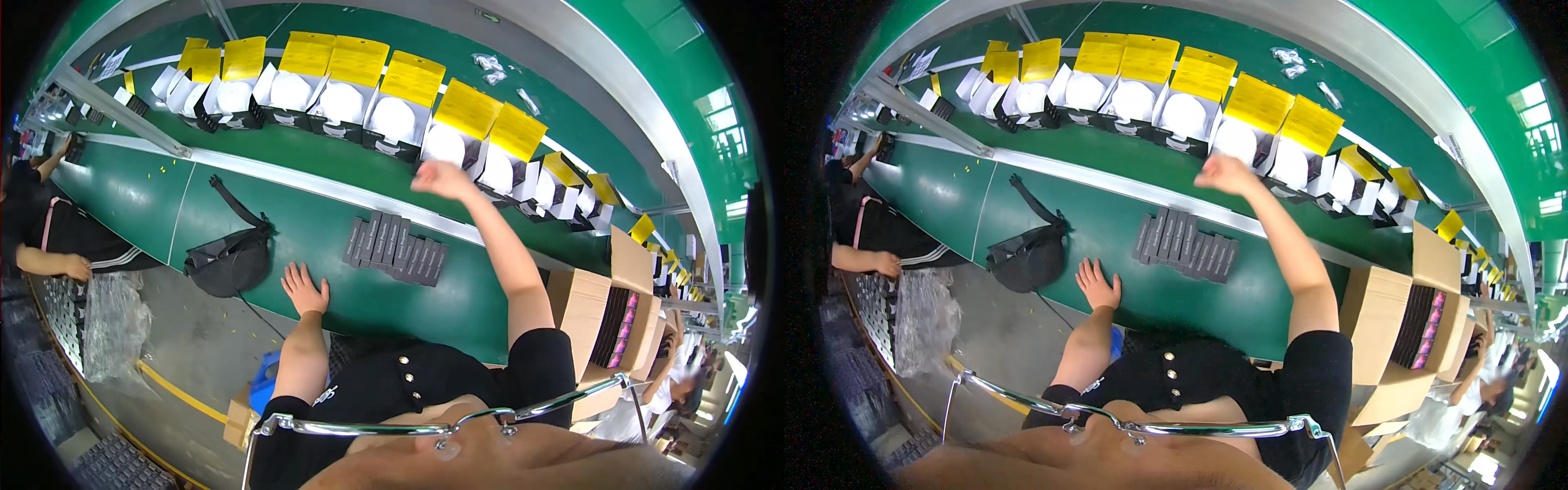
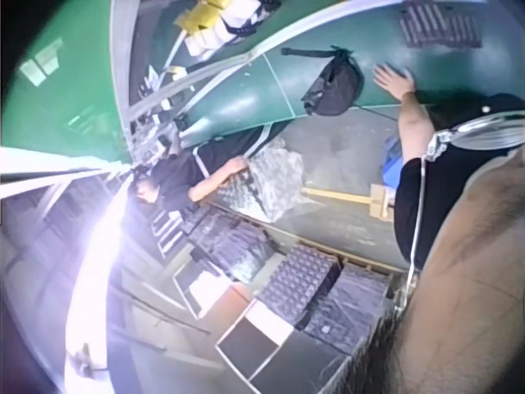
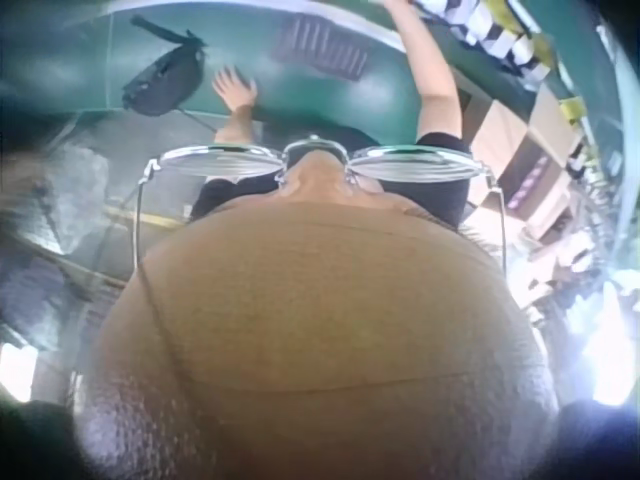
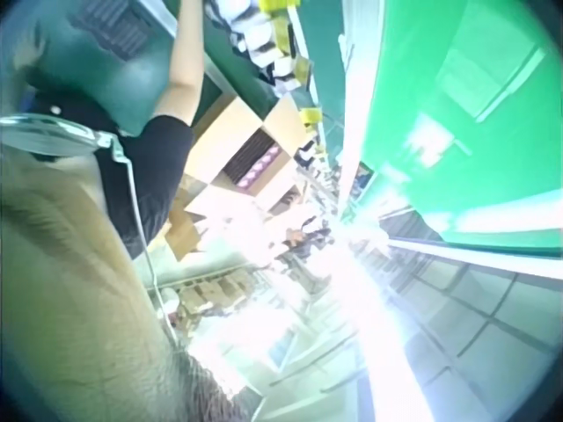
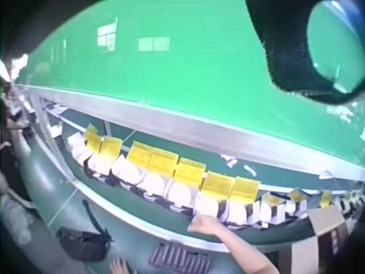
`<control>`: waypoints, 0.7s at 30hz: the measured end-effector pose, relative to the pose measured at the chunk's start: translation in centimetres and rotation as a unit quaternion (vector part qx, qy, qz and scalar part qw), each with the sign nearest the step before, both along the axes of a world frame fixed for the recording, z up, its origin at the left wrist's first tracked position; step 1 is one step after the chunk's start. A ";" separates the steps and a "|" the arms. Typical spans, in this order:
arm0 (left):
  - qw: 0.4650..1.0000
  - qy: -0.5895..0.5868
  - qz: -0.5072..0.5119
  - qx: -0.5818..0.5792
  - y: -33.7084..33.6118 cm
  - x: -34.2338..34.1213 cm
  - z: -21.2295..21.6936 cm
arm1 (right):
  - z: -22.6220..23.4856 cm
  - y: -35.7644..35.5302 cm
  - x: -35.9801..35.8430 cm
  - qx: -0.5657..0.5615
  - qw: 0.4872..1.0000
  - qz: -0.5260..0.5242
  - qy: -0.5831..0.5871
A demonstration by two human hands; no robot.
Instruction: The person takes small boxes out of a cardboard box and places them on the workbench, then inserts them one at a time into product packaging boxes along the assembly line by hand.
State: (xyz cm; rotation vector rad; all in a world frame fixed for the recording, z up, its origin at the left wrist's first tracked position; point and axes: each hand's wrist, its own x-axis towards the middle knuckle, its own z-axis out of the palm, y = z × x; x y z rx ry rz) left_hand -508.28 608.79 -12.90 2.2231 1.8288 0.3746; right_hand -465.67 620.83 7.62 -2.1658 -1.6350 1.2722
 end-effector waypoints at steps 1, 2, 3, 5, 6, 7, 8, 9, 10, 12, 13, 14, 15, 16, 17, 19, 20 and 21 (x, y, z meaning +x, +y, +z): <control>1.000 0.000 0.002 -0.004 0.1 -0.1 -0.1 | -1.8 -1.1 -0.7 -0.015 0.998 0.046 0.046; 1.000 -0.003 -0.003 -0.002 0.3 -0.3 -0.1 | -4.1 -2.7 -1.3 -0.029 0.992 0.086 0.092; 1.000 -0.005 -0.004 0.004 0.7 -0.5 0.0 | -5.9 -3.8 -2.4 -0.055 0.987 0.047 0.145; 1.000 -0.004 -0.005 0.009 0.9 -0.8 0.4 | -7.6 -4.1 -3.9 -0.113 0.971 0.001 0.211; 1.000 0.000 -0.003 0.010 1.1 -1.1 0.5 | -7.2 -3.7 -3.7 -0.134 0.967 0.001 0.218; 1.000 0.000 -0.003 0.015 1.6 -1.3 0.5 | -6.7 -3.0 -3.1 -0.141 0.965 -0.003 0.220; 1.000 -0.001 -0.005 0.012 1.9 -1.6 0.5 | -6.1 -2.2 -2.0 -0.150 0.963 -0.008 0.224; 1.000 -0.002 -0.005 0.005 1.7 -2.0 0.4 | -5.1 -1.3 -0.9 -0.130 0.964 -0.009 0.231; 1.000 -0.003 -0.004 0.002 1.8 -2.3 0.3 | -3.5 -0.1 0.3 -0.111 0.965 -0.012 0.237; 1.000 0.003 0.003 -0.004 2.1 -2.6 0.4 | 1.8 2.7 0.9 -0.029 0.963 -0.076 0.257; 1.000 0.000 0.006 -0.006 2.2 -2.6 0.4 | 3.5 4.3 1.4 0.063 0.978 -0.069 0.184; 1.000 -0.001 0.003 -0.009 2.5 -2.7 0.4 | 4.8 6.0 2.1 0.156 0.980 -0.062 0.109; 1.000 0.000 -0.001 -0.010 2.9 -2.9 0.5 | 5.5 8.4 2.6 0.179 0.983 -0.045 0.005; 1.000 0.001 -0.001 -0.009 3.2 -3.2 0.6 | 6.0 10.5 2.7 0.200 0.974 -0.025 -0.098; 1.000 0.001 0.002 -0.008 3.3 -3.6 0.7 | 6.0 11.8 1.8 0.202 0.974 -0.023 -0.096; 1.000 0.000 0.005 -0.005 3.5 -4.0 0.7 | 6.0 14.1 -0.3 0.297 0.908 0.052 -0.291; 1.000 0.000 0.004 -0.006 3.7 -4.1 0.7 | 5.5 15.2 -0.6 0.235 0.905 0.071 -0.347; 1.000 -0.001 0.001 -0.008 4.0 -4.1 0.8 | 3.8 16.4 0.1 0.185 0.899 0.069 -0.392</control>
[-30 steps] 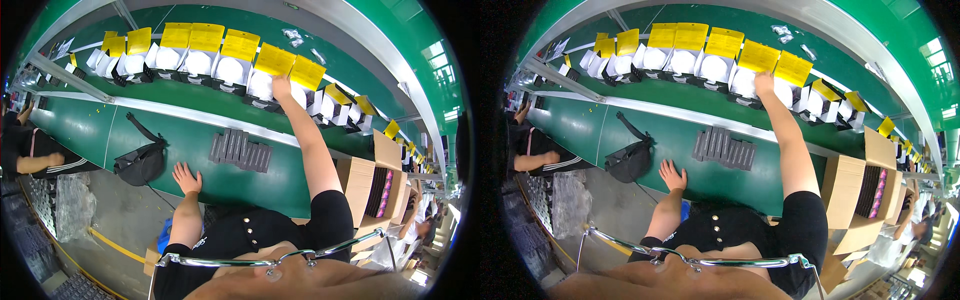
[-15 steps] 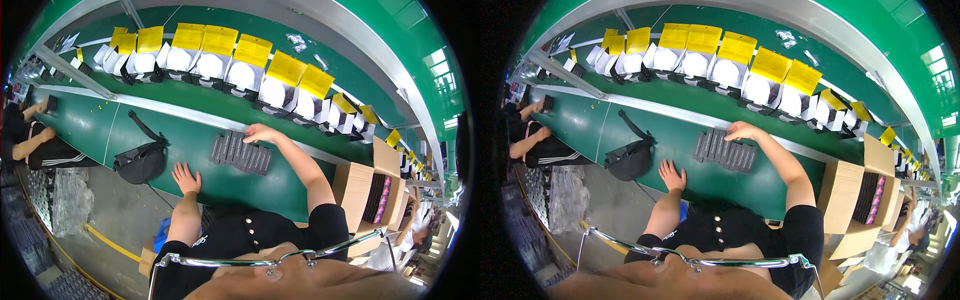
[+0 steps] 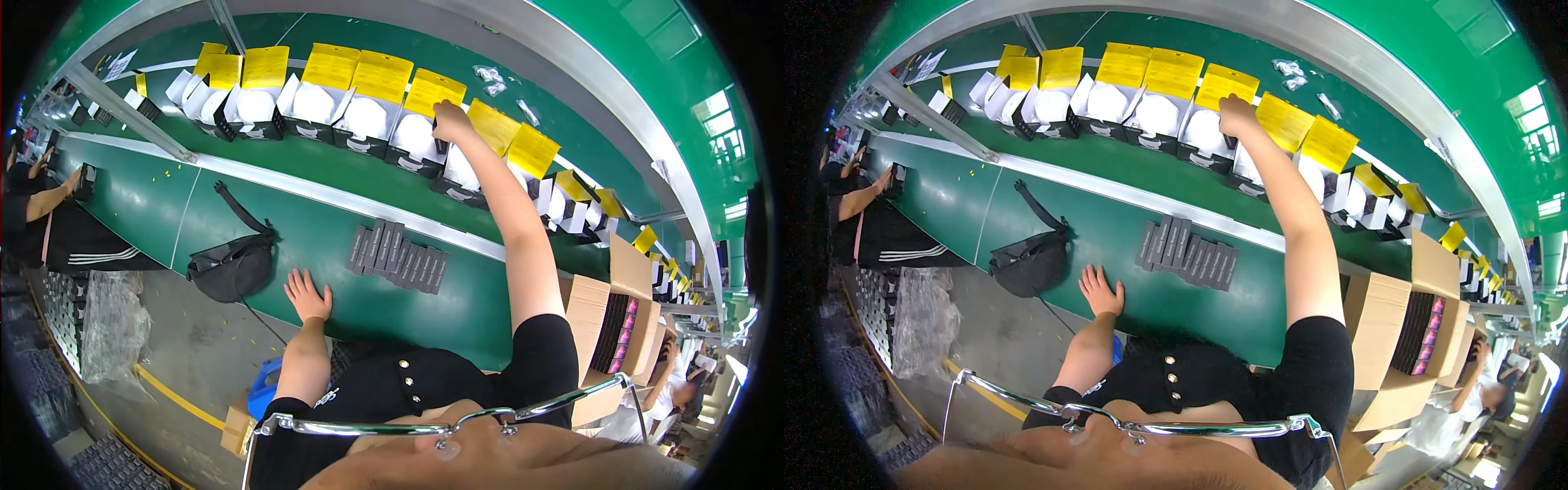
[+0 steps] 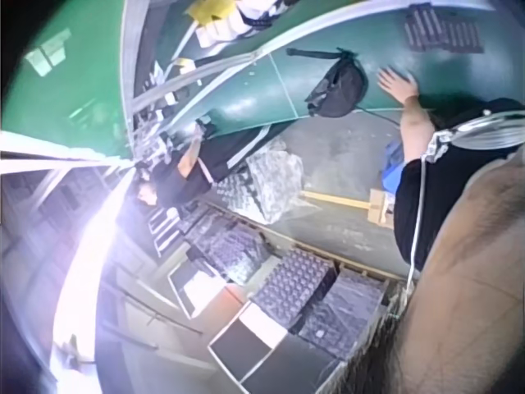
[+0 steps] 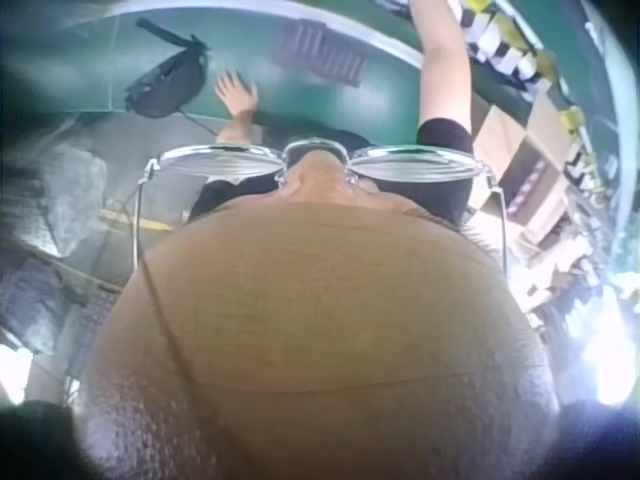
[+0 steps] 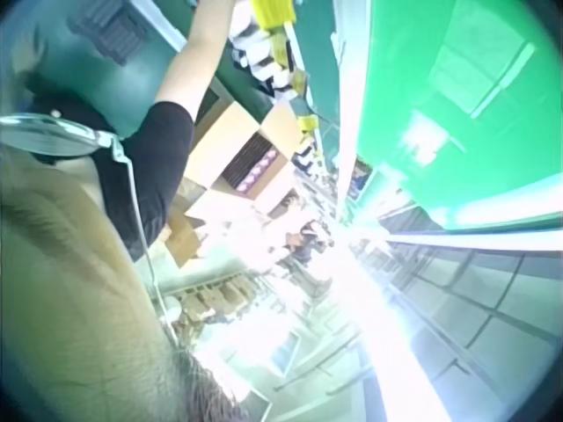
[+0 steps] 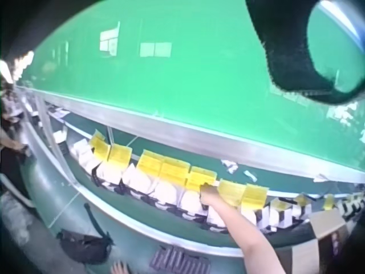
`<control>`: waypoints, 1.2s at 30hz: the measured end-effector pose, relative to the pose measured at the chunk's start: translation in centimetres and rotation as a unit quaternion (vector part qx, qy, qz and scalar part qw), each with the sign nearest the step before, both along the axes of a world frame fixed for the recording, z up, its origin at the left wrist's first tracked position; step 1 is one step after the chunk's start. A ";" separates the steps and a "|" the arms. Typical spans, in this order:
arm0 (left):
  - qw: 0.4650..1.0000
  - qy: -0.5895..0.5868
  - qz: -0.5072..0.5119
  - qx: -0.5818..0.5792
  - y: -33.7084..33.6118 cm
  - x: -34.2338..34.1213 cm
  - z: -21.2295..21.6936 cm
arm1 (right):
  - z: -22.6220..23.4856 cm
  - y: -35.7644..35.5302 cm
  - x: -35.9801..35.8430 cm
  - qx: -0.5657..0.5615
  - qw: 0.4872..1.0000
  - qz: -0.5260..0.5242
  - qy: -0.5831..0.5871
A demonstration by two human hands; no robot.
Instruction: The person takes small boxes out of a cardboard box and places them on the workbench, then inserts them one at a time into product packaging boxes along the assembly line by hand.
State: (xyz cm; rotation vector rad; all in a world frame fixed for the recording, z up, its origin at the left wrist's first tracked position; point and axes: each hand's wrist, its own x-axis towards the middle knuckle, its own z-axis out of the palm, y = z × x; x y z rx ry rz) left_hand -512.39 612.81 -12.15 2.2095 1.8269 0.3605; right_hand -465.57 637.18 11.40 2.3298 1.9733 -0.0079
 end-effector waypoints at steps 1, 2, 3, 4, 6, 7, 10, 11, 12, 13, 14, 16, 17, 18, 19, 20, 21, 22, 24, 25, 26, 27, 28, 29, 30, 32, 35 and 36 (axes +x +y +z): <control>1.000 0.001 0.000 0.002 0.2 -0.2 -0.1 | -1.7 1.2 0.3 -0.041 0.998 -0.025 -0.044; 1.000 0.004 0.008 -0.003 0.2 -0.7 -0.3 | -2.0 1.9 -1.4 -0.091 0.990 -0.046 -0.098; 1.000 0.002 0.007 -0.007 0.4 -0.8 -0.3 | -3.5 2.0 -0.8 -0.089 0.990 -0.046 -0.098; 1.000 0.002 0.007 -0.005 0.5 -0.8 -0.4 | -5.3 1.7 0.0 -0.045 0.985 -0.060 -0.156; 1.000 0.003 0.004 -0.006 1.0 -1.1 -0.5 | -7.7 1.5 0.7 -0.021 0.967 -0.071 -0.243; 1.000 0.004 0.008 -0.006 1.4 -1.3 -0.5 | -7.9 2.1 0.7 -0.019 0.968 -0.067 -0.242; 1.000 0.001 0.015 -0.015 1.2 -2.6 -0.6 | -7.4 2.8 -1.5 -0.175 0.951 -0.057 -0.248; 1.000 0.000 0.015 -0.015 1.4 -2.6 -0.4 | -7.9 2.4 -1.4 -0.174 0.951 -0.057 -0.250; 1.000 -0.002 0.015 -0.014 1.8 -2.7 0.0 | -9.2 1.9 -1.0 -0.148 0.950 -0.064 -0.266; 1.000 -0.005 0.012 -0.007 2.2 -2.6 0.2 | -10.4 1.6 -0.1 -0.121 0.949 -0.075 -0.283; 1.000 0.004 0.001 -0.010 2.3 -2.6 0.1 | -11.5 1.4 1.2 -0.096 0.946 -0.094 -0.296; 1.000 0.014 -0.015 -0.013 3.4 -2.8 -0.1 | -13.3 0.3 3.4 0.055 0.939 -0.115 -0.318; 1.000 0.011 -0.020 -0.012 3.6 -3.0 -0.1 | -13.9 -0.6 3.4 0.199 0.913 -0.123 -0.333; 1.000 0.019 0.006 -0.014 2.8 -4.4 -0.3 | -11.2 0.3 -1.6 0.186 0.939 -0.069 -0.280; 1.000 0.018 0.013 -0.019 2.7 -4.6 -0.2 | -7.9 -0.3 -4.4 0.184 0.940 -0.060 -0.280; 0.999 0.015 0.014 -0.025 2.9 -4.9 -0.1 | -5.3 -1.4 -6.7 0.097 0.990 -0.027 -0.102; 1.000 0.011 0.012 -0.027 3.3 -5.0 0.0 | -4.1 -2.6 -8.5 0.007 0.997 0.002 0.080; 1.000 0.003 0.009 -0.020 3.5 -5.1 -0.1 | -3.9 -4.0 -10.3 -0.081 0.974 0.007 0.210; 1.000 0.004 0.000 -0.015 3.9 -5.3 0.1 | -7.1 -7.5 -11.9 -0.184 0.890 0.018 0.417; 1.000 0.004 -0.010 -0.006 4.4 -5.2 0.4 | -10.6 -9.3 -11.6 -0.196 0.847 0.022 0.494; 1.000 0.005 -0.010 -0.005 4.5 -5.5 0.5 | -11.4 -10.0 -12.7 -0.247 0.827 0.001 0.504; 1.000 0.000 -0.007 -0.006 4.7 -5.8 0.7 | -11.8 -10.0 -13.5 -0.295 0.806 -0.021 0.512; 1.000 -0.004 -0.004 -0.008 5.0 -6.1 0.9 | -11.8 -9.8 -13.5 -0.292 0.808 -0.020 0.512; 1.000 -0.004 -0.003 -0.007 5.1 -6.4 0.9 | -11.8 -9.6 -13.7 -0.323 0.780 -0.060 0.533; 1.000 -0.002 0.000 -0.009 5.3 -6.7 0.8 | -11.7 -9.3 -13.8 -0.352 0.749 -0.099 0.552; 1.000 -0.001 0.007 -0.013 5.5 -7.2 0.7 | -10.2 -7.8 -13.0 -0.374 0.732 -0.107 0.559; 1.000 -0.006 0.008 -0.017 6.2 -7.8 0.8 | -7.0 -4.9 -10.7 -0.308 0.660 -0.134 0.672; 1.000 -0.006 0.007 -0.016 6.4 -7.9 0.7 | -5.5 -3.3 -10.0 -0.273 0.630 -0.127 0.716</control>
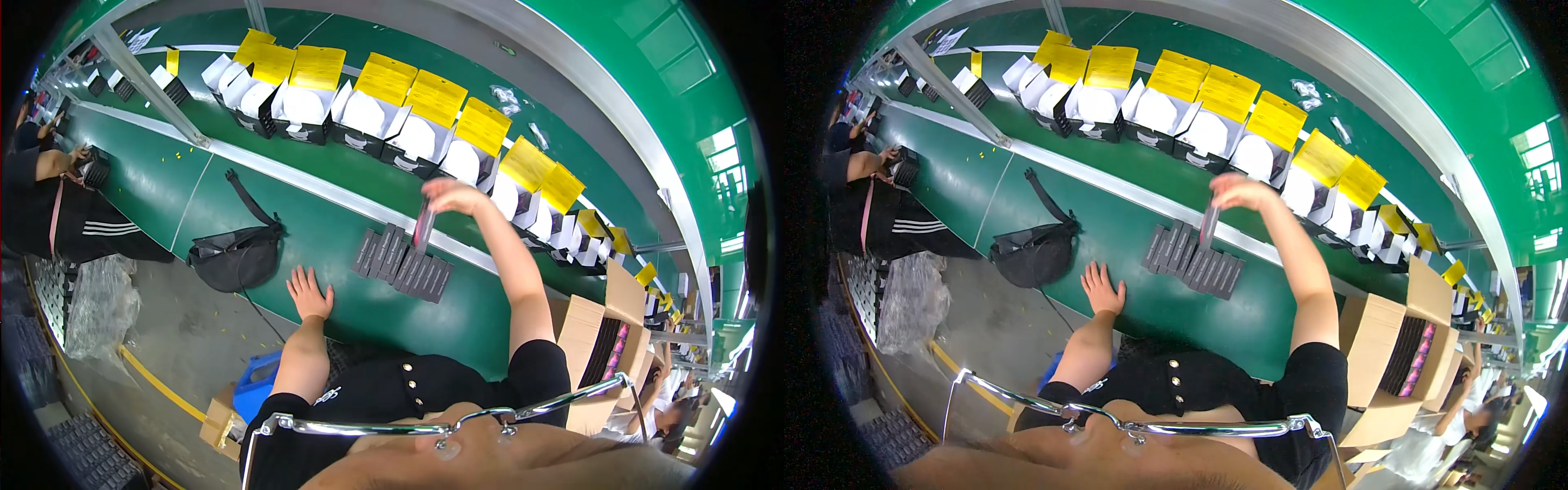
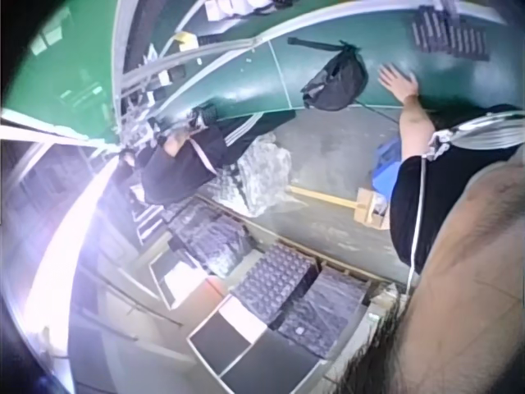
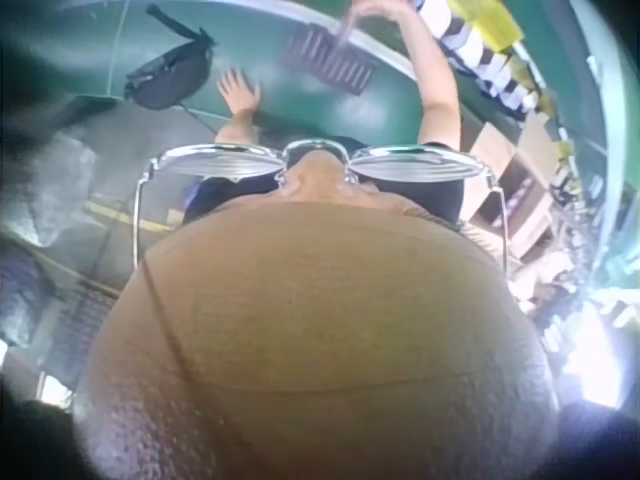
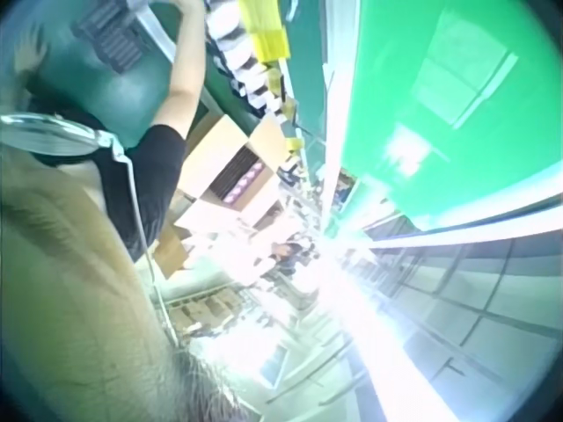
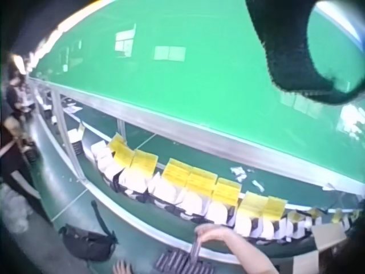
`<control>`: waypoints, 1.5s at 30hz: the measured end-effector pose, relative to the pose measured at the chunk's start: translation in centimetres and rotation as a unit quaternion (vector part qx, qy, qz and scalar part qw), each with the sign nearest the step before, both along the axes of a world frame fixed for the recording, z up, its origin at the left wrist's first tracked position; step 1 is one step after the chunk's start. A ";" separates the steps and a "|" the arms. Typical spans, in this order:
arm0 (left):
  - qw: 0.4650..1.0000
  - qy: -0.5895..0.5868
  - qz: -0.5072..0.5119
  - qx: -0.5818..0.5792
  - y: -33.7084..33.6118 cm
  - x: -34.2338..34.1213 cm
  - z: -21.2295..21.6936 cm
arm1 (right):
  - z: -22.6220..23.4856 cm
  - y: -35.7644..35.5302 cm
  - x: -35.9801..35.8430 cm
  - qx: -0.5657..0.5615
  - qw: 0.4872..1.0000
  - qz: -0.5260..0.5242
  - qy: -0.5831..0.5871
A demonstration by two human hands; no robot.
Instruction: The person takes small boxes out of a cardboard box and places them on the workbench, then inserts them one at a time into product packaging boxes along the assembly line by hand.
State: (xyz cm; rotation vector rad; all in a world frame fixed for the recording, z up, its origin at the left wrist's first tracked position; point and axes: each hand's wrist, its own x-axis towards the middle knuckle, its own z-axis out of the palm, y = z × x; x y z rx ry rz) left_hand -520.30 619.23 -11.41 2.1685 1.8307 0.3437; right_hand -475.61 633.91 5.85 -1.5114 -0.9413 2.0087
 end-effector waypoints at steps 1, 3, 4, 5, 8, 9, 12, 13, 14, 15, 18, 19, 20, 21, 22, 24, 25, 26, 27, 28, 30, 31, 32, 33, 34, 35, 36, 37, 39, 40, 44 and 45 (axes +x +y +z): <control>1.000 0.001 0.001 -0.001 0.0 -0.3 -0.1 | 1.3 1.7 0.0 0.027 0.998 -0.054 -0.028; 1.000 -0.001 -0.002 -0.003 0.3 -0.5 0.1 | 1.7 4.6 0.9 0.031 0.992 -0.121 0.034; 1.000 -0.004 -0.005 -0.001 0.9 -0.6 0.3 | 1.3 6.5 1.5 -0.004 0.988 -0.140 0.060; 1.000 -0.005 -0.010 0.004 1.3 -0.6 0.3 | 0.4 7.9 2.0 -0.037 0.983 -0.158 0.086; 1.000 0.005 -0.004 -0.005 1.4 -1.5 0.1 | -1.2 10.7 -0.4 -0.069 0.973 -0.210 0.064; 1.000 0.010 -0.003 -0.002 1.5 -1.7 -0.1 | -1.6 11.4 -1.3 -0.099 0.964 -0.240 0.058; 1.000 0.017 -0.006 -0.001 2.1 -2.1 -0.5 | -3.0 11.9 -1.3 -0.114 0.958 -0.257 0.046; 1.000 0.018 -0.010 -0.001 2.3 -2.1 -0.6 | -3.3 11.7 -0.8 -0.126 0.956 -0.259 0.047; 1.000 0.016 -0.009 -0.007 1.9 -2.0 -0.7 | -3.2 11.0 -0.6 -0.129 0.954 -0.267 0.050; 1.000 0.013 -0.006 -0.009 2.3 -2.3 -0.8 | -2.1 11.2 -0.5 -0.128 0.954 -0.265 0.049; 1.000 0.011 -0.004 -0.006 3.2 -2.9 -1.1 | 2.3 11.9 -0.4 0.042 0.986 -0.105 -0.126; 1.000 0.014 0.000 -0.006 2.9 -3.5 -1.4 | 4.5 12.5 -2.2 0.147 0.971 -0.104 -0.158; 1.000 0.014 -0.004 -0.008 2.8 -3.7 -1.4 | 5.9 12.8 -1.9 0.224 0.931 -0.067 -0.281; 1.000 0.008 -0.004 -0.006 3.2 -3.7 -1.3 | 6.9 13.7 -1.1 0.299 0.867 -0.028 -0.399; 1.000 0.001 -0.002 -0.005 3.6 -3.7 -1.2 | 7.3 14.1 -0.8 0.307 0.831 -0.016 -0.463; 1.000 0.003 -0.005 -0.002 4.1 -3.9 -1.4 | 7.0 15.0 0.1 0.319 0.754 0.029 -0.573; 1.000 0.005 -0.006 -0.003 4.4 -4.0 -1.6 | 6.3 15.5 0.6 0.320 0.753 0.026 -0.575; 1.000 0.007 -0.005 -0.003 4.6 -4.4 -1.6 | 5.7 16.0 0.5 0.266 0.731 0.066 -0.625; 1.000 0.007 -0.004 -0.003 4.7 -4.6 -1.7 | 4.9 16.4 0.2 0.210 0.703 0.106 -0.672; 1.000 0.006 -0.004 -0.003 4.8 -4.8 -1.8 | 3.7 16.3 -0.4 0.186 0.670 0.117 -0.709; 1.000 0.010 -0.002 -0.003 5.0 -5.3 -1.9 | -1.0 15.7 -0.3 0.181 0.566 0.138 -0.793; 1.000 0.012 0.004 -0.002 5.2 -5.7 -2.1 | -2.4 15.0 -1.1 0.193 0.516 0.153 -0.821; 1.000 0.007 -0.004 0.003 5.8 -5.3 -2.0 | -4.7 14.4 0.3 0.209 0.492 0.117 -0.837; 1.000 0.007 -0.005 -0.001 5.8 -5.6 -2.1 | -4.8 14.7 0.0 0.210 0.494 0.119 -0.835; 1.000 0.006 -0.006 -0.004 5.8 -5.8 -2.2 | -4.8 15.0 -0.1 0.211 0.481 0.110 -0.844; 1.000 0.010 -0.006 -0.008 5.8 -6.1 -2.1 | -4.9 14.9 -0.8 0.210 0.470 0.103 -0.851; 1.000 0.008 -0.011 0.000 6.2 -6.2 -2.1 | -5.0 14.1 -1.5 0.344 0.348 0.006 -0.872; 1.000 0.006 -0.017 0.008 6.6 -6.4 -2.1 | -5.2 13.3 -2.2 0.341 0.352 0.007 -0.872; 1.000 0.008 0.001 0.007 6.3 -7.4 -2.6 | -1.7 12.1 -7.8 0.377 0.568 0.113 -0.723; 1.000 0.008 0.006 -0.003 6.4 -7.7 -2.4 | 0.1 10.7 -11.3 0.305 0.721 0.148 -0.604; 1.000 0.009 -0.006 -0.011 7.8 -8.0 -1.9 | -5.9 4.7 -14.8 0.126 0.937 0.182 -0.271; 1.000 0.008 -0.009 -0.007 8.1 -8.2 -1.9 | -5.7 4.3 -15.8 0.076 0.950 0.183 -0.241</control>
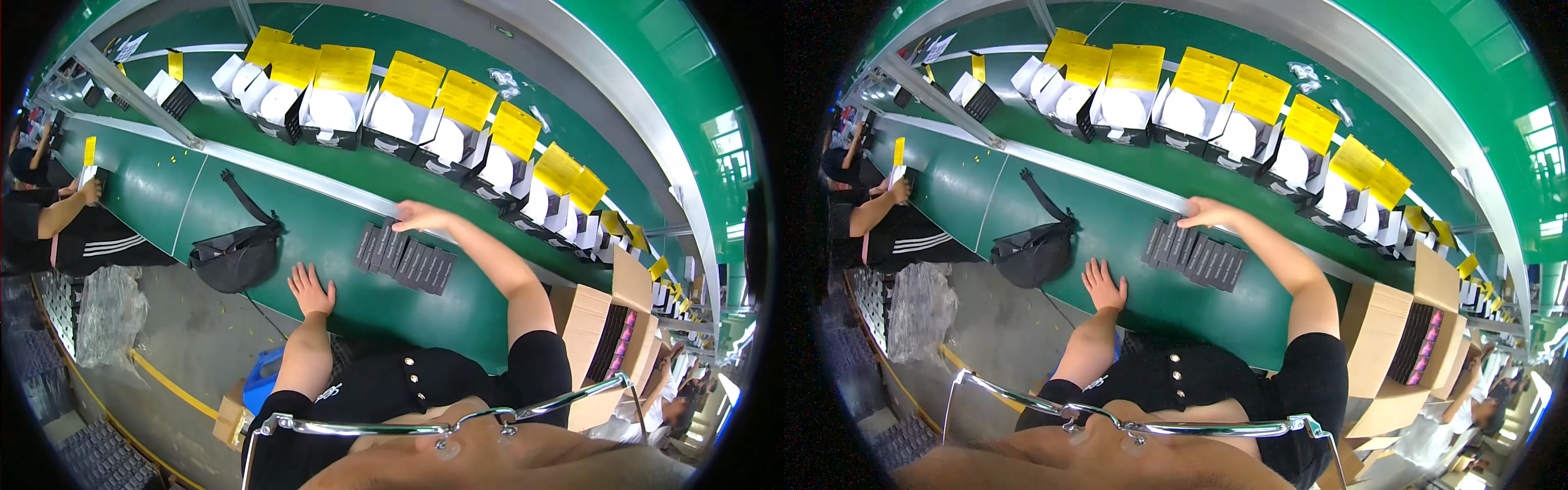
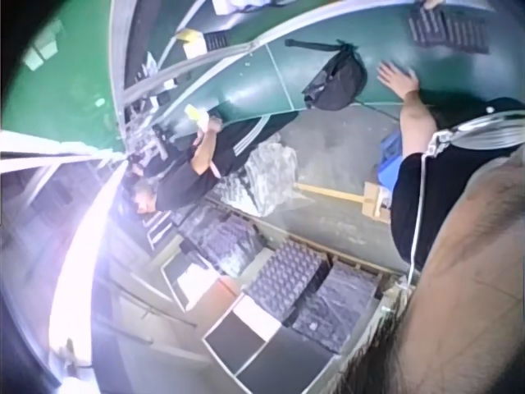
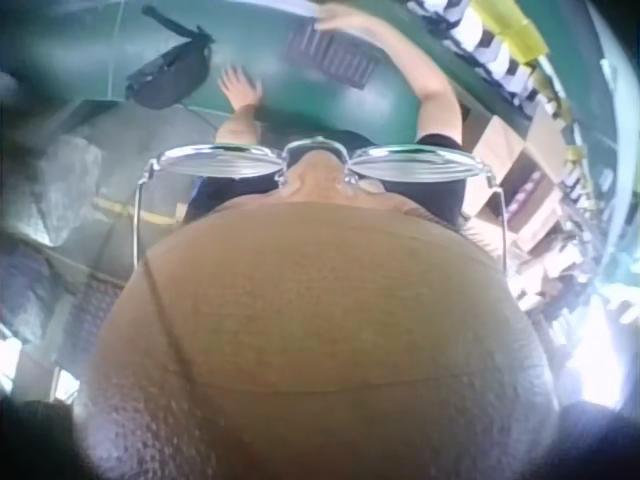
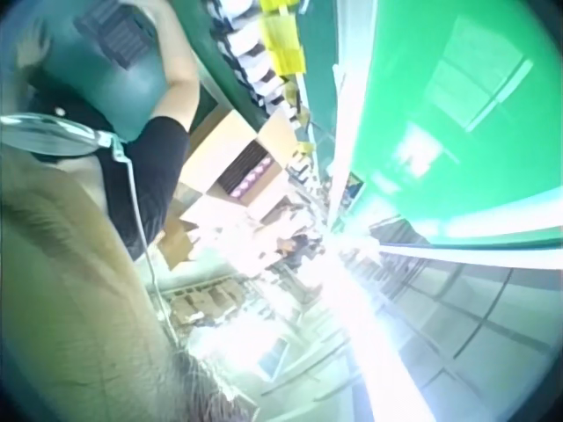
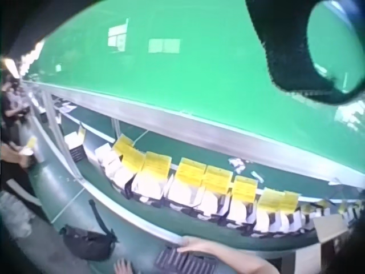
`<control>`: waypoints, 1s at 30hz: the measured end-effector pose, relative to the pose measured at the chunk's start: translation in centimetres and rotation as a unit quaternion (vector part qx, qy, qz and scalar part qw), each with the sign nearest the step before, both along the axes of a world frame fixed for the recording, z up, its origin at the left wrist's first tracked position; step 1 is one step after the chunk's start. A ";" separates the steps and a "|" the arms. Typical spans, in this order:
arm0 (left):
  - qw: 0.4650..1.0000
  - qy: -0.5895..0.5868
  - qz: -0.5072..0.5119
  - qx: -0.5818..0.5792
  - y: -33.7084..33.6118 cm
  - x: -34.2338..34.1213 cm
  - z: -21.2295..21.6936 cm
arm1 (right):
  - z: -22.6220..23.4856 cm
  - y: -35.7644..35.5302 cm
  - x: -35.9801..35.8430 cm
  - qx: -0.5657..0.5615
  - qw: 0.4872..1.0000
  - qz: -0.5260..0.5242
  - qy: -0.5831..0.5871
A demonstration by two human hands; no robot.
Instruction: The person takes small boxes out of a cardboard box and places them on the workbench, then inserts them one at a time into product packaging boxes along the assembly line by hand.
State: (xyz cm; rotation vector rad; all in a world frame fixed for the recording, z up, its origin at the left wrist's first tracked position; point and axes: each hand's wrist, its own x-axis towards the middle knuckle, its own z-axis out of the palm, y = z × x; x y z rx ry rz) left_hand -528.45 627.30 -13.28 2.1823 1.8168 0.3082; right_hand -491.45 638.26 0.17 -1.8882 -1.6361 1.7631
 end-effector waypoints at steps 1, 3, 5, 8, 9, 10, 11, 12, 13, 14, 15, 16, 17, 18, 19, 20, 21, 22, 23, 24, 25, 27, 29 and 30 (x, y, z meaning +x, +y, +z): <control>1.000 -0.002 0.001 0.006 0.2 -0.2 0.1 | -0.7 0.1 0.0 0.003 1.000 -0.002 -0.001; 1.000 -0.005 -0.001 0.010 0.6 -0.6 0.3 | -2.4 -0.1 0.3 -0.061 0.993 -0.086 0.057; 1.000 0.001 0.000 0.010 0.7 -1.2 0.2 | -0.6 1.7 2.2 -0.078 0.991 -0.073 0.077; 1.000 -0.005 0.006 0.001 1.2 -1.9 0.3 | 6.3 6.3 5.0 -0.034 0.983 -0.115 0.140; 1.000 -0.006 0.010 -0.002 1.3 -2.2 0.4 | 8.6 8.0 5.7 0.023 0.982 -0.143 0.120; 1.000 -0.008 0.008 0.005 1.5 -2.4 0.4 | 10.2 10.0 6.4 0.083 0.977 -0.170 0.101; 1.000 -0.011 0.001 0.013 1.8 -2.6 0.6 | 10.9 12.2 7.4 0.193 0.969 -0.156 0.000; 1.000 -0.011 0.000 0.014 2.1 -2.7 0.7 | 11.3 14.2 8.1 0.300 0.939 -0.136 -0.100; 1.000 -0.011 0.004 0.011 2.3 -2.9 0.8 | 11.3 15.7 7.7 0.302 0.939 -0.134 -0.099; 1.000 -0.010 0.009 0.009 2.4 -3.1 0.9 | 11.2 17.0 6.9 0.348 0.909 -0.119 -0.194; 1.000 -0.011 0.010 0.012 2.6 -3.2 0.9 | 11.0 18.2 6.8 0.390 0.868 -0.105 -0.288; 1.000 -0.009 0.006 0.011 2.9 -3.4 0.8 | 10.2 19.4 6.9 0.360 0.858 -0.027 -0.366; 1.000 -0.005 0.007 0.011 3.1 -3.6 0.7 | 9.0 20.3 6.1 0.324 0.850 0.007 -0.415; 1.000 -0.003 0.011 0.012 3.2 -3.9 0.6 | 7.4 20.8 5.2 0.285 0.839 0.041 -0.461; 1.000 -0.009 0.008 0.009 3.5 -3.9 0.6 | 5.0 20.9 5.7 0.279 0.803 0.038 -0.525; 1.000 -0.015 0.007 0.006 3.8 -3.9 0.7 | 2.4 21.0 6.1 0.272 0.763 0.036 -0.586; 1.000 -0.012 0.010 0.009 3.8 -4.2 0.7 | 0.5 20.4 5.7 0.304 0.735 0.024 -0.605; 1.000 -0.012 0.005 0.017 4.1 -4.3 0.6 | 0.2 20.6 5.4 0.311 0.734 0.020 -0.603; 1.000 -0.010 0.001 0.014 3.5 -4.6 0.7 | -0.3 19.9 4.5 0.335 0.701 -0.016 -0.629; 1.000 -0.006 0.001 0.010 3.7 -4.8 0.6 | -0.7 19.3 3.8 0.357 0.665 -0.054 -0.654; 1.000 -0.008 -0.002 0.017 4.6 -4.9 0.4 | -0.8 19.3 3.4 0.449 0.567 -0.080 -0.686; 1.000 -0.007 0.010 0.008 4.6 -5.5 -0.1 | 0.6 18.1 -0.3 0.472 0.668 -0.056 -0.573; 1.000 -0.005 0.021 0.000 4.5 -6.2 -0.4 | 4.8 15.3 -5.7 0.379 0.865 -0.036 -0.327; 1.000 -0.005 0.019 -0.003 4.8 -6.3 -0.3 | 6.9 12.8 -8.4 0.256 0.947 -0.035 -0.192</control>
